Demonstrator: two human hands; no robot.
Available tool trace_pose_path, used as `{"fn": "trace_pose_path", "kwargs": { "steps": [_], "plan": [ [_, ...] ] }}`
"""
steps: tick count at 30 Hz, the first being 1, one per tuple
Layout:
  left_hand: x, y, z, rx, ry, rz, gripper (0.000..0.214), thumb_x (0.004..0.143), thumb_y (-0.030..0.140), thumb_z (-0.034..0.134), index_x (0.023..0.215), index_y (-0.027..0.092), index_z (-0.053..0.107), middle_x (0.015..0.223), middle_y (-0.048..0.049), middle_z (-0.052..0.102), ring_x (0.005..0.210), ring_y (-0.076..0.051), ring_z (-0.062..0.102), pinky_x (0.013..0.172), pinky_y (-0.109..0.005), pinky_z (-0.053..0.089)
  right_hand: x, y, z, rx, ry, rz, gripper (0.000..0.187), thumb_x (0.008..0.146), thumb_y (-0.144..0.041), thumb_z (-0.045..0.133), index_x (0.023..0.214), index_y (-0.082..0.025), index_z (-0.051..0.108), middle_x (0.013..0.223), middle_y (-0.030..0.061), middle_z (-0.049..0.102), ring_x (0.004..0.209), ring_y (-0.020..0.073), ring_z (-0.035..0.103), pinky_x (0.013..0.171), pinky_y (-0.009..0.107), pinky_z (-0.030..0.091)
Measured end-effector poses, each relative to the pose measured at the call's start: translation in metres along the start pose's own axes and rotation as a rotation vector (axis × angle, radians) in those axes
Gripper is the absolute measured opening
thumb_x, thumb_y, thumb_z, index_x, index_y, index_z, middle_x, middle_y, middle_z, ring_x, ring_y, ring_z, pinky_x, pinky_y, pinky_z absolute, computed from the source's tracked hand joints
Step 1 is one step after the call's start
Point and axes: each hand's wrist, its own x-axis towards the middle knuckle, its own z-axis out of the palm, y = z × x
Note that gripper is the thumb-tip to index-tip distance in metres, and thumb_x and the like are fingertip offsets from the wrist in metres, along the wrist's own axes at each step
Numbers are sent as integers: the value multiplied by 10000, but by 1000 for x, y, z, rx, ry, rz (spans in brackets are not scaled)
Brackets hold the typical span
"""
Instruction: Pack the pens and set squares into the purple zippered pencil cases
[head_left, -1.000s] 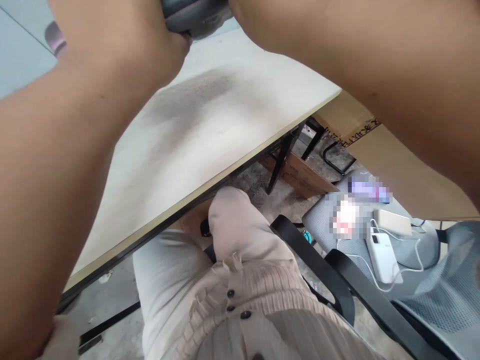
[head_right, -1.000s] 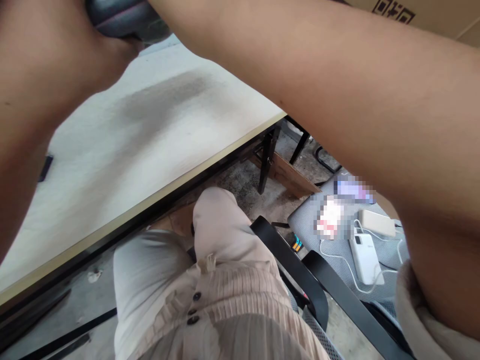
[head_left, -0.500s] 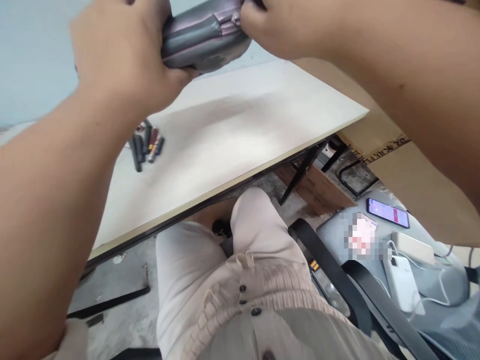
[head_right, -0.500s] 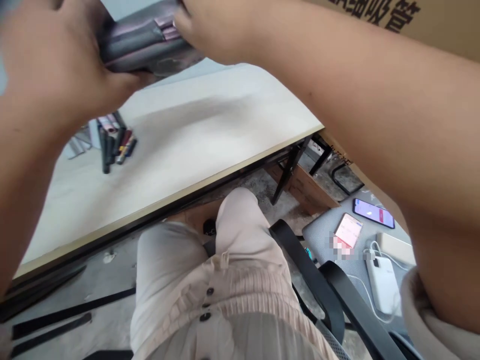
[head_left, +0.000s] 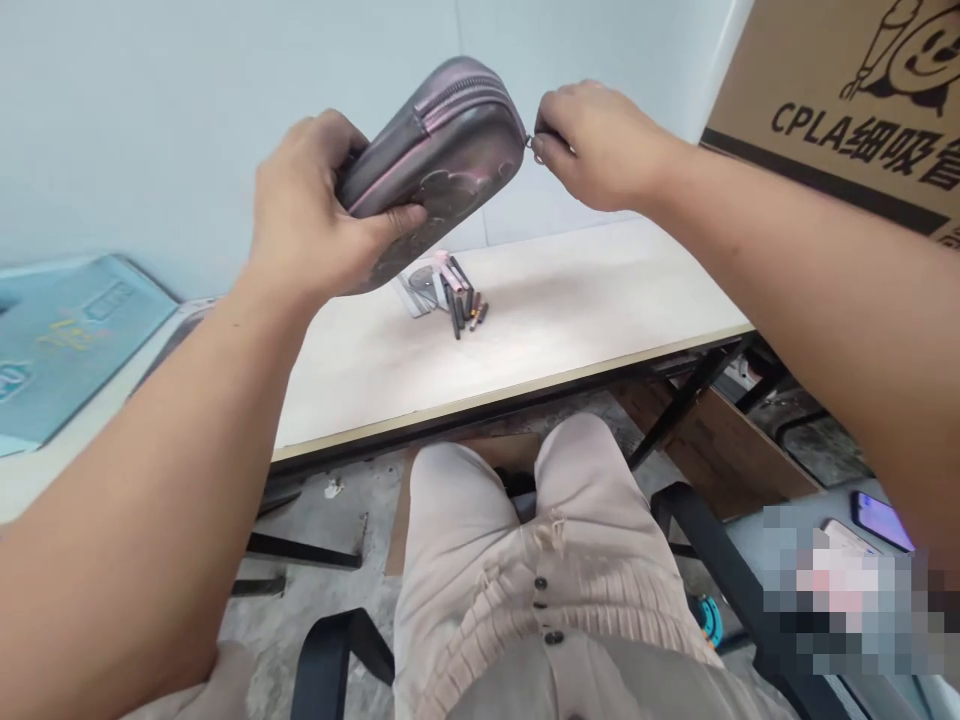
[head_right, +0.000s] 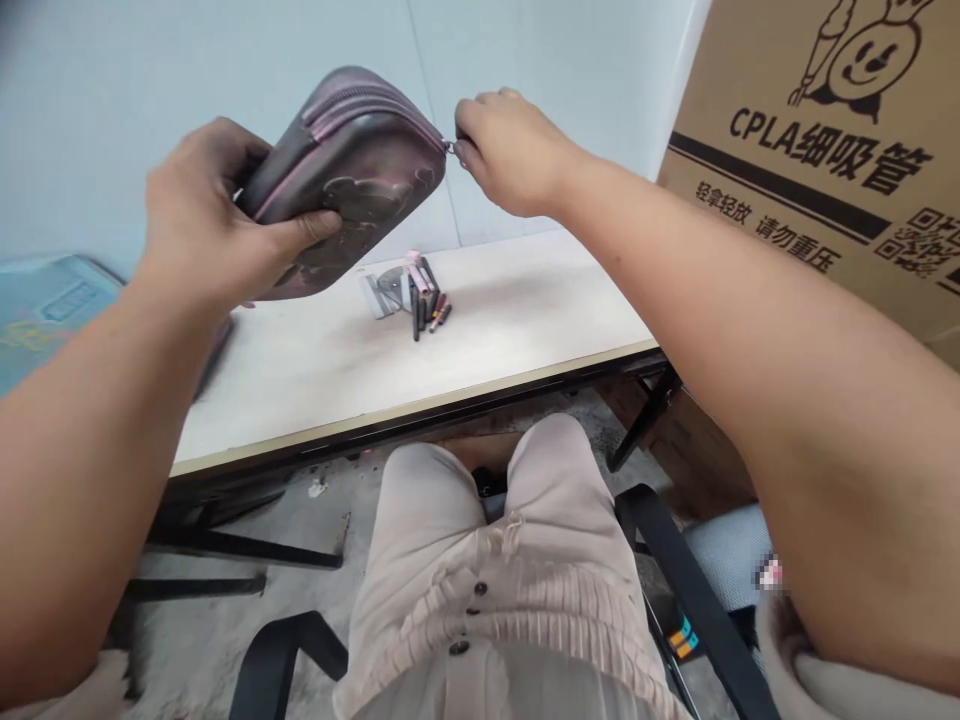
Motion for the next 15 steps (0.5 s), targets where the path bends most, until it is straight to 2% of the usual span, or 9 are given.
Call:
{"fn": "trace_pose_path", "kwargs": {
  "steps": [3,5,7,11,13,15],
  "plan": [
    [-8,-5,-20,-153,36,-37,310,620,420,728,832,261,568,804,32,544,753,-151,445,745,-282,349,6,-13,-13,223,31,72,291,889,-265,299,955,-130,548,1017,130,613,908,232,538,812,413,423],
    [-12,-5,-25,-295,47,-55,310,622,446,725,815,262,567,773,43,556,748,-146,469,731,-277,367,7,-23,-20,311,28,98,257,879,-288,331,911,-156,549,984,95,620,879,210,535,792,392,424],
    [-12,1,-24,-472,51,-51,315,628,461,722,820,269,563,807,51,589,818,-152,506,758,-273,395,6,-35,-18,355,-22,65,210,864,-281,372,876,-168,550,973,80,619,879,203,533,803,386,413],
    [1,21,-15,-862,212,-92,304,721,470,641,961,315,538,1040,123,624,1037,-140,514,889,-261,410,2,-60,15,545,-152,19,131,827,-263,452,754,-196,537,845,43,624,807,192,551,771,358,422],
    [8,29,-10,-929,303,-249,290,781,497,551,1036,363,514,1070,135,627,1060,-138,528,908,-294,422,0,-64,36,688,-166,47,171,845,-279,419,728,-206,520,819,39,624,767,179,555,729,339,434],
    [12,29,-4,-884,229,-482,333,782,557,500,1084,416,497,1031,115,652,1076,-146,541,882,-316,451,1,-58,51,751,-133,94,197,853,-297,394,724,-209,514,809,45,626,758,180,557,718,342,438]
  ]
}}
